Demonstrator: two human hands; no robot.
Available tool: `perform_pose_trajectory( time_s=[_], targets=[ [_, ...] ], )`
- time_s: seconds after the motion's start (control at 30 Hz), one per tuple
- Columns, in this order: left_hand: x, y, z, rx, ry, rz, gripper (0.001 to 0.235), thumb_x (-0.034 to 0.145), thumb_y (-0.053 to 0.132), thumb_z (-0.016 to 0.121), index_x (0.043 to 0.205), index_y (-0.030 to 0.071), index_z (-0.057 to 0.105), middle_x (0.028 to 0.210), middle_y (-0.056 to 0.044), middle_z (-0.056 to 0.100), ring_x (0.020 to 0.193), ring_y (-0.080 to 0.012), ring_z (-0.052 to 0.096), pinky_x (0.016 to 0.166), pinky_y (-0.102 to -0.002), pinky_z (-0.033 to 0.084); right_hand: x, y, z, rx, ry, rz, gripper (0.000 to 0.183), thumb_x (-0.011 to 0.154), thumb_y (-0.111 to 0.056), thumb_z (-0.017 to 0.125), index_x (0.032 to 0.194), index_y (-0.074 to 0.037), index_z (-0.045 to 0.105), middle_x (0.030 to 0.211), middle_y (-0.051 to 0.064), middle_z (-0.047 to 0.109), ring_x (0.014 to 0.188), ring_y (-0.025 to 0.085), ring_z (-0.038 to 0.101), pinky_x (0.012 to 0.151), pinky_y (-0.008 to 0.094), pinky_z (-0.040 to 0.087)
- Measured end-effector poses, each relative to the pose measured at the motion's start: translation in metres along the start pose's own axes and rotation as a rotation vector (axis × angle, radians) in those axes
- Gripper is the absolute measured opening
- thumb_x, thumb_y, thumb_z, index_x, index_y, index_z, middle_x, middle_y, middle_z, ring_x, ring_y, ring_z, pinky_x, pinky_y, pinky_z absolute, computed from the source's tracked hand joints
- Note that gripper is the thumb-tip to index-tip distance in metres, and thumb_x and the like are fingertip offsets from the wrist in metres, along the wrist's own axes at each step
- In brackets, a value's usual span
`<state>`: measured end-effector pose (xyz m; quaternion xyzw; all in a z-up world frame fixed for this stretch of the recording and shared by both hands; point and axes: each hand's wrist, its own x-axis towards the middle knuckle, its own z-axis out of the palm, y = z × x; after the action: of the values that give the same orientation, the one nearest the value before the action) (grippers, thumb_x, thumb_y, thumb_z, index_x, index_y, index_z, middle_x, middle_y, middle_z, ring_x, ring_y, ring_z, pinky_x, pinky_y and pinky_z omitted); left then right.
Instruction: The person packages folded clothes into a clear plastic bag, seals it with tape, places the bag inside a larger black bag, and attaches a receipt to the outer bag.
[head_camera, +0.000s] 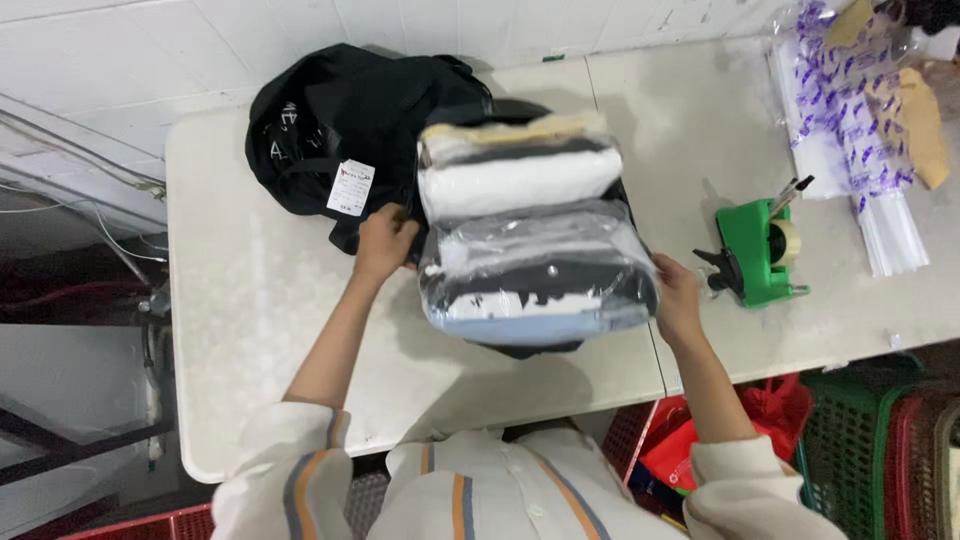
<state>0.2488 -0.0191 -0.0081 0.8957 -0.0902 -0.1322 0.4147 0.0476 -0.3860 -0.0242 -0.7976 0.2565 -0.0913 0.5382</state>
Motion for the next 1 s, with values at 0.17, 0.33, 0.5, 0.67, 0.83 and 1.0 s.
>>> perform_pose_trajectory(
  time_s=[0.17, 0.33, 0.5, 0.67, 0.83, 1.0],
  targets=[
    [-0.051, -0.057, 0.023, -0.032, -0.170, -0.201, 0.039, 0.086, 0.021, 0.061, 0.113, -0.006, 0.056, 0.083, -0.023, 0.067, 0.075, -0.0329, 0.069, 0.066, -0.045, 0.054, -0.013, -0.045, 0.018, 0.299, -0.083, 0.166, 0.035, 0.093, -0.011, 0.055, 0.124, 0.003, 0.051, 0.116, 0.027, 0.055, 0.109, 0.039, 0.054, 0.093, 0.048, 0.041],
    [-0.119, -0.044, 0.054, -0.612, -0.212, -0.286, 0.029, 0.095, 0.020, 0.043, 0.105, -0.006, 0.051, 0.097, -0.031, 0.059, 0.080, -0.0422, 0.066, 0.067, -0.047, 0.056, -0.055, -0.066, 0.042, 0.025, -0.050, 0.135, 0.058, 0.082, -0.011, 0.057, 0.128, 0.019, 0.037, 0.127, 0.042, 0.038, 0.127, 0.050, 0.029, 0.110, 0.057, 0.017],
    [-0.106, -0.057, 0.073, -0.455, -0.130, -0.209, 0.031, 0.098, 0.016, 0.035, 0.095, -0.007, 0.056, 0.075, -0.024, 0.061, 0.055, -0.0288, 0.066, 0.050, -0.037, 0.056, -0.040, -0.039, 0.021, -0.117, 0.041, -0.117, 0.057, 0.075, 0.003, 0.057, 0.128, 0.010, 0.039, 0.117, 0.036, 0.047, 0.115, 0.051, 0.041, 0.099, 0.057, 0.029],
    [-0.108, -0.022, 0.029, 0.158, -0.042, 0.128, 0.021, 0.091, 0.011, 0.050, 0.085, -0.003, 0.064, 0.062, -0.018, 0.061, 0.054, -0.0276, 0.064, 0.049, -0.033, 0.051, -0.051, -0.087, 0.010, 0.047, 0.141, -0.193, 0.040, 0.089, 0.013, 0.048, 0.125, -0.004, 0.045, 0.103, 0.015, 0.059, 0.080, 0.027, 0.062, 0.072, 0.036, 0.051],
    [-0.111, 0.022, -0.019, -0.073, 0.160, 0.160, 0.023, 0.087, 0.013, 0.050, 0.066, 0.006, 0.058, 0.049, -0.013, 0.055, 0.048, -0.0296, 0.055, 0.049, -0.037, 0.046, -0.055, -0.092, -0.007, 0.028, 0.191, -0.074, 0.035, 0.090, 0.005, 0.048, 0.121, -0.010, 0.046, 0.059, 0.006, 0.049, 0.035, 0.015, 0.043, 0.029, 0.023, 0.033],
    [-0.140, 0.081, -0.036, -0.035, 0.440, 0.452, 0.012, 0.087, 0.004, 0.045, 0.078, 0.009, 0.052, 0.071, -0.004, 0.054, 0.058, -0.0197, 0.048, 0.057, -0.033, 0.037, -0.080, -0.142, -0.017, -0.154, 0.281, -0.276, 0.024, 0.093, 0.000, 0.059, 0.113, -0.008, 0.050, 0.097, 0.006, 0.055, 0.089, 0.014, 0.053, 0.077, 0.027, 0.046]
  ],
)
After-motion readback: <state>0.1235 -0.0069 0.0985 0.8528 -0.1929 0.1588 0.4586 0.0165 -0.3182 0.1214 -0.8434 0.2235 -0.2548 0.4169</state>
